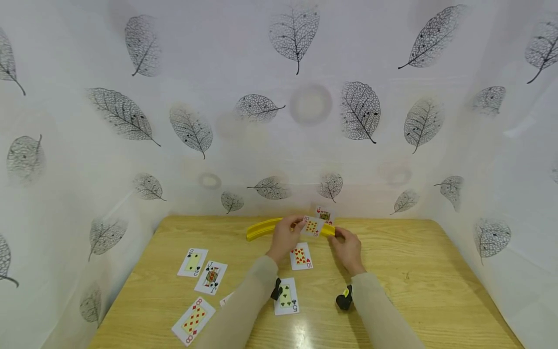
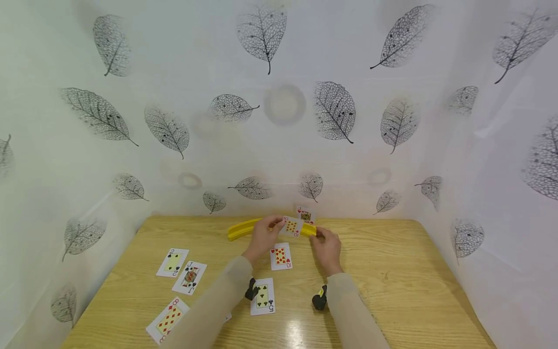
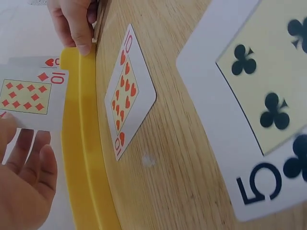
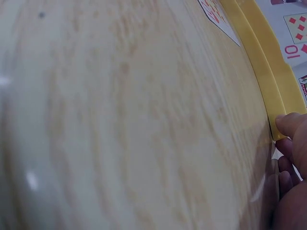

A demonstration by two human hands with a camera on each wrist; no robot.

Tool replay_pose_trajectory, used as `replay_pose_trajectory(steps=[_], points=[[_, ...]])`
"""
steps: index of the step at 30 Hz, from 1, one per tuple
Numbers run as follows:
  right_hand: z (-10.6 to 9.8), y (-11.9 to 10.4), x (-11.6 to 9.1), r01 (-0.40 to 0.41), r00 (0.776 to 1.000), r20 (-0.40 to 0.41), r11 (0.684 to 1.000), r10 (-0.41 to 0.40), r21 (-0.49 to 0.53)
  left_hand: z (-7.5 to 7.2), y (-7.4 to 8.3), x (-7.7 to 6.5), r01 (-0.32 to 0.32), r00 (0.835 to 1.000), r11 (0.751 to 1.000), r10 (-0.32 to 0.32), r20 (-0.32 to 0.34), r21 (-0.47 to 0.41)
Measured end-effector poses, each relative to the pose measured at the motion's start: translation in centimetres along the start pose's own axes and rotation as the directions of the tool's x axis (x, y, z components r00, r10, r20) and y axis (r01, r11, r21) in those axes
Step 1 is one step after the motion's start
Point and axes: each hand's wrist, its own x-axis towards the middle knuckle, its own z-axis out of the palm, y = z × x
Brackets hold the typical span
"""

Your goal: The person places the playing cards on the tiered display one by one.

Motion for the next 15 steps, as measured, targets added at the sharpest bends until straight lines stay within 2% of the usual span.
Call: replay_pose_trajectory(steps=[8, 15], points=[[0.3, 0.2, 0.2, 0.015, 1.0, -0.005, 1.0, -0.015, 0.002, 1.0, -0.1, 0.4, -0.041, 0.998, 0.999, 0.041, -0.044, -0.015], [0.2, 0.2, 0.2, 0.005, 1.0, -0.015, 1.0, -0.005, 0.002, 1.8, 0.3, 0.7, -0.074, 0.997, 0.997, 0.073, -0.017, -0.023]])
